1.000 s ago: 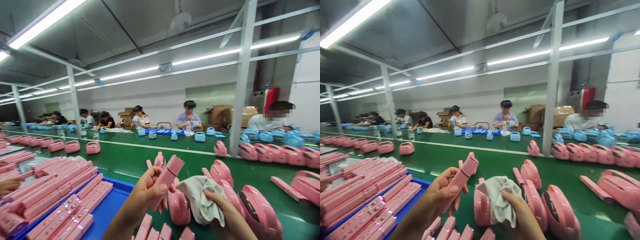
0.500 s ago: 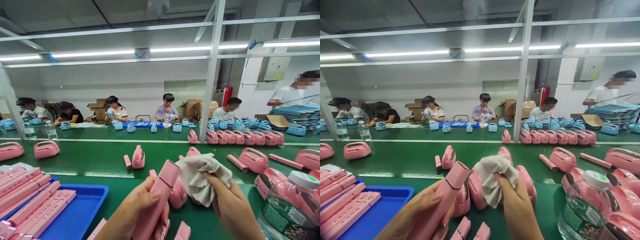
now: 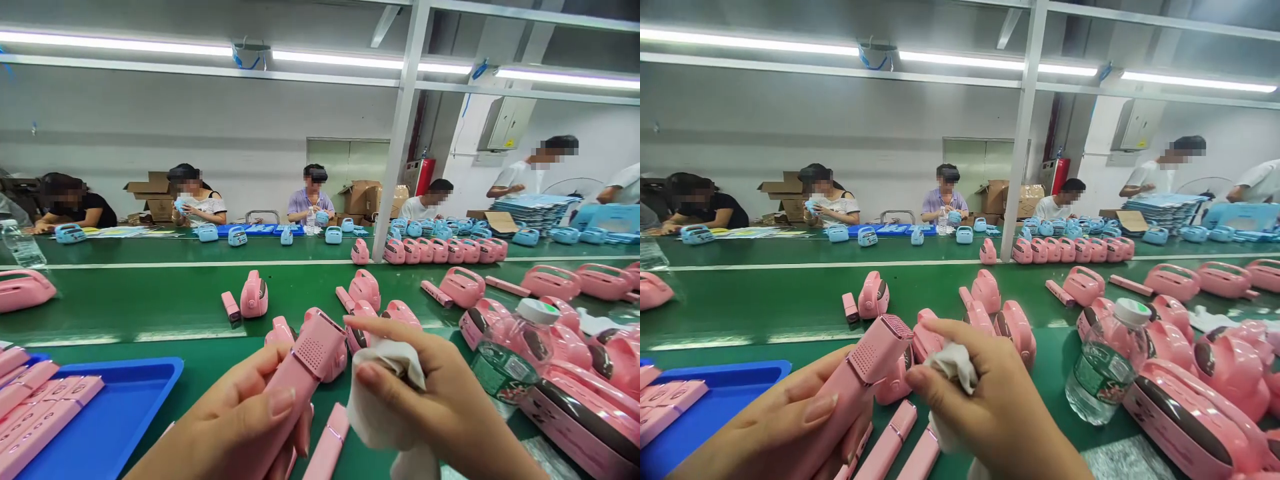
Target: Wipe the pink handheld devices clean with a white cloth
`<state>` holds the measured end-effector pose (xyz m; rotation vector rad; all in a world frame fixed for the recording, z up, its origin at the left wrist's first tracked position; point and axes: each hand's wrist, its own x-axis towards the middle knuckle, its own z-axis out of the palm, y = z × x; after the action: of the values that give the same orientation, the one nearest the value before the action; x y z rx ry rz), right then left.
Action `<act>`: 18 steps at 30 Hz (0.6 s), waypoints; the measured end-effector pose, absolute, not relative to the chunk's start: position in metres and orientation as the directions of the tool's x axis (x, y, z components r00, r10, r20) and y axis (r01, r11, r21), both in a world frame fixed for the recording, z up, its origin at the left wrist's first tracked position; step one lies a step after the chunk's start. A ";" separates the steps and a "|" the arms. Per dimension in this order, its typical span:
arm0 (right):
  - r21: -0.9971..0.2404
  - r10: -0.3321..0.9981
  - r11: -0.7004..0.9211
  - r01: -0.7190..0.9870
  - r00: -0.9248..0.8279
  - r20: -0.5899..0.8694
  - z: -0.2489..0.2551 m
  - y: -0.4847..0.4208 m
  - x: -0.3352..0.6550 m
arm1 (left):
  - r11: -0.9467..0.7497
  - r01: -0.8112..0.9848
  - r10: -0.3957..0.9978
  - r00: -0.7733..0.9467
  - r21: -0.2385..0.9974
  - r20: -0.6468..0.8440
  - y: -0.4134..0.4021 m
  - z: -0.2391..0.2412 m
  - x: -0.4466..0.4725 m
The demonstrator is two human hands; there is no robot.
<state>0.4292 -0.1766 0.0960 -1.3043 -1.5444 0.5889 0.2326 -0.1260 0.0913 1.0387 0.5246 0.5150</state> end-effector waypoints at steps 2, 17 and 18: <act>-0.820 0.906 0.354 0.450 0.051 0.420 0.096 -0.178 0.424 | 0.437 -0.119 0.603 0.774 0.891 -0.192 -0.128 0.091 0.235; -0.615 0.779 0.495 0.614 0.001 0.627 0.098 -0.189 0.424 | 0.428 -0.151 0.632 0.755 0.891 -0.176 -0.121 0.091 0.235; -0.609 0.784 0.499 0.617 -0.022 0.621 0.098 -0.190 0.424 | 0.414 -0.148 0.636 0.753 0.898 -0.169 -0.121 0.092 0.235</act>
<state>0.4238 -0.1900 0.0976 -1.1950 -1.7196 0.2041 0.2349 -0.1210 0.0921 1.0351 0.5407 0.5239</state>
